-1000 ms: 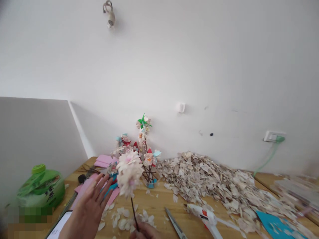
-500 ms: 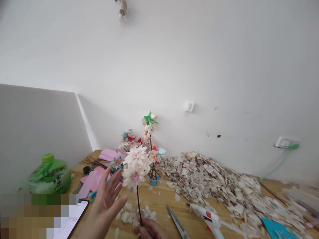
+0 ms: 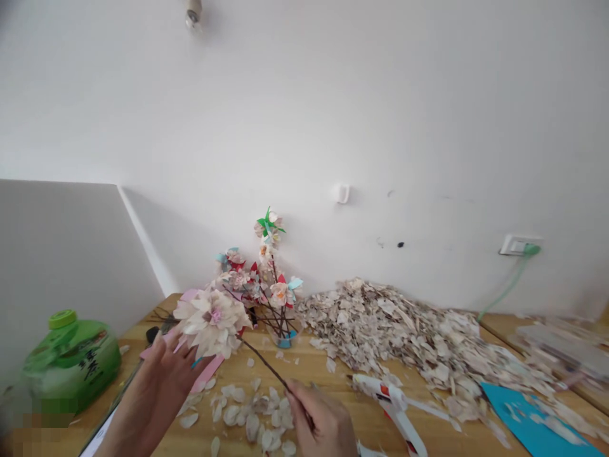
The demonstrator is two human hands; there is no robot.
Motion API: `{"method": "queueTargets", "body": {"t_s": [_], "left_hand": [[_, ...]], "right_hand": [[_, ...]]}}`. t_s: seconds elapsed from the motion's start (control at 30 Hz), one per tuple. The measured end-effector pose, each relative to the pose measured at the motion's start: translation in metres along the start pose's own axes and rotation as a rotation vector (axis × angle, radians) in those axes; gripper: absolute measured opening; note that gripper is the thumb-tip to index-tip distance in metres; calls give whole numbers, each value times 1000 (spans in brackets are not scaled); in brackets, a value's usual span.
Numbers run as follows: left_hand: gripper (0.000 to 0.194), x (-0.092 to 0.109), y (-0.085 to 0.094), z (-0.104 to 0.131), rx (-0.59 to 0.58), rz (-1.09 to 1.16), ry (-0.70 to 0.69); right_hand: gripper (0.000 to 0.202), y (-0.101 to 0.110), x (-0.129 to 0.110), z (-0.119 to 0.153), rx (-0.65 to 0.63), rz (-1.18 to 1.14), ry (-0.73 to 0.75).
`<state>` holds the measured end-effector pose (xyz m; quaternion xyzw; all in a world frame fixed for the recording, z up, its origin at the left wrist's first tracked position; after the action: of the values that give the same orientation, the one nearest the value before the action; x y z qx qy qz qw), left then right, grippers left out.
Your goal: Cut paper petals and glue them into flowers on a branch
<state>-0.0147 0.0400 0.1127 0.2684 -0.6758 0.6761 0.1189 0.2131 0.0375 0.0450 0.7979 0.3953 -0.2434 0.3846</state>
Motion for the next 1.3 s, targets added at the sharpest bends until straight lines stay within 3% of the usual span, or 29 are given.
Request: {"method": "queueTargets", "body": {"t_s": [0.13, 0.2, 0.3, 0.47, 0.6, 0.77, 0.87, 0.9, 0.97, 1.07, 1.2, 1.3], "left_hand": [[49, -7, -2, -3, 3, 92, 108], [54, -9, -7, 0, -8, 107, 136], [52, -11, -13, 7, -30, 114, 140], [47, -10, -16, 17, -99, 94, 130], [52, -2, -19, 21, -149, 77, 94], [54, -1, -18, 13, 20, 44, 70], [47, -18, -14, 11, 127, -83, 219], [47, -26, -12, 12, 113, -154, 299], [45, -40, -10, 17, -33, -295, 415], [38, -51, -10, 24, -211, -464, 340], [28, -51, -15, 27, -126, -605, 243], [20, -52, -18, 29, -170, -671, 244]], "right_hand": [[22, 3, 1, -2, -302, -138, -190], [26, 1, 0, -1, -374, -258, -278], [28, -4, 1, 1, -361, -401, -339], [29, -15, 14, 3, -476, -503, -348], [29, -22, 20, 4, -499, -592, -360], [28, -26, 17, 4, -511, -806, -427], [30, -29, 15, 4, -487, -910, -459], [31, -30, 14, 5, -481, -936, -458], [33, -34, 13, 7, -481, -961, -454], [36, -41, 10, 14, -534, -972, -466], [34, -44, 0, 22, -677, -1001, -468], [38, -40, -12, 21, -707, -1078, -425]]}}
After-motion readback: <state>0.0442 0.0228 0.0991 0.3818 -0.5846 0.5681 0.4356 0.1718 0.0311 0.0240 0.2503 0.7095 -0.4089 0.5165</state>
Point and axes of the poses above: each hand's wrist, its own z-axis away from the middle knuckle, its own y-axis out of the back of the hand, x = y × z, the point moved 1 cm from there along -z, towards the middle knuckle, and after that the axes turned 11 degrees about z, right-handed, at the moved point
